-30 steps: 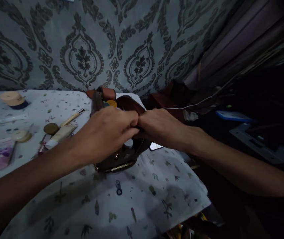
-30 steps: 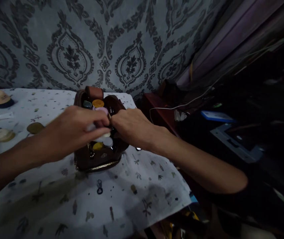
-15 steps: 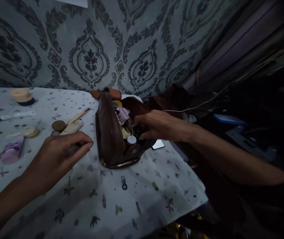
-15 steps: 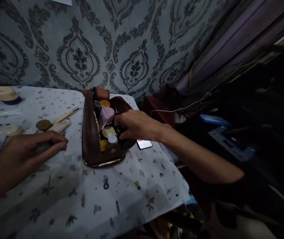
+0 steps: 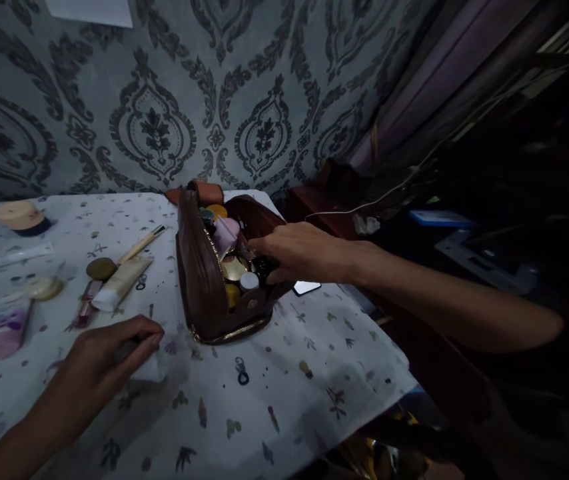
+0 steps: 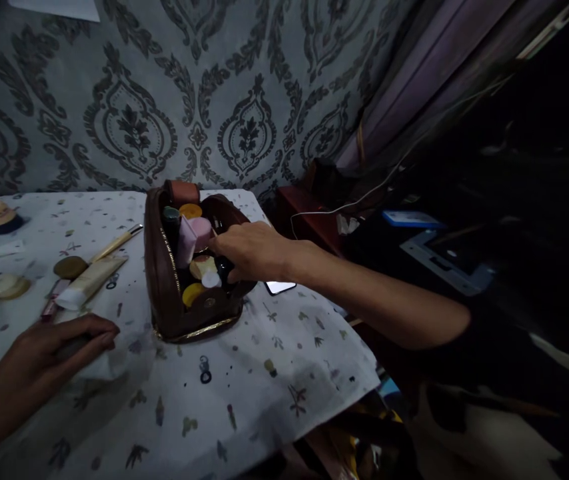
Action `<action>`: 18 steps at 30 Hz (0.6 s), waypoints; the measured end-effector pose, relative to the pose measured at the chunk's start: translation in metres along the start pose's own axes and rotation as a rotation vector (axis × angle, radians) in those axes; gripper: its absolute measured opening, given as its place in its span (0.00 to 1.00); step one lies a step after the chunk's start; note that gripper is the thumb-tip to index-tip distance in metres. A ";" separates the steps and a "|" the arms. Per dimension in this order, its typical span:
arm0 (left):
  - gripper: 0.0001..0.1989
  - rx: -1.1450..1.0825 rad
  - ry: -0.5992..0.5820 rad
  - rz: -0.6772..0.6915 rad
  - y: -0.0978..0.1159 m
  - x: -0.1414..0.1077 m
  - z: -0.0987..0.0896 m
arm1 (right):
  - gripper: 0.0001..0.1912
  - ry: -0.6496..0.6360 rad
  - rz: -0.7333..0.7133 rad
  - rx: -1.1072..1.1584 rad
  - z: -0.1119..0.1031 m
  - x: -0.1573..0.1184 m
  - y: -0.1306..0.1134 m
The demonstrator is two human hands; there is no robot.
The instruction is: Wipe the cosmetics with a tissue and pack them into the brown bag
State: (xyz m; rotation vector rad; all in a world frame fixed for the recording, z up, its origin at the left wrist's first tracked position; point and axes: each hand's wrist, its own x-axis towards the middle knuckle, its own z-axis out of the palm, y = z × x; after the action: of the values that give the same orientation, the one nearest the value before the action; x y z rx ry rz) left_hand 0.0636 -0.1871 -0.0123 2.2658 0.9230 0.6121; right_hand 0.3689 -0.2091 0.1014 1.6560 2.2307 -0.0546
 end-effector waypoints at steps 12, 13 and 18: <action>0.18 -0.079 -0.048 -0.261 -0.034 -0.014 0.012 | 0.14 0.105 -0.059 0.081 0.001 -0.007 0.004; 0.19 -0.087 -0.019 -0.281 -0.032 -0.013 0.014 | 0.12 0.115 -0.059 0.078 -0.001 -0.008 0.004; 0.20 -0.104 0.038 -0.377 -0.028 -0.010 0.016 | 0.06 0.205 -0.165 0.119 -0.008 -0.007 -0.004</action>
State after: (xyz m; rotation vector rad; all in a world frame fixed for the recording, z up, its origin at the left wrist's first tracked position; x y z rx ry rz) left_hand 0.0538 -0.1846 -0.0440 1.9250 1.2660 0.5201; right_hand 0.3654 -0.2150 0.1100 1.5968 2.5609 -0.0637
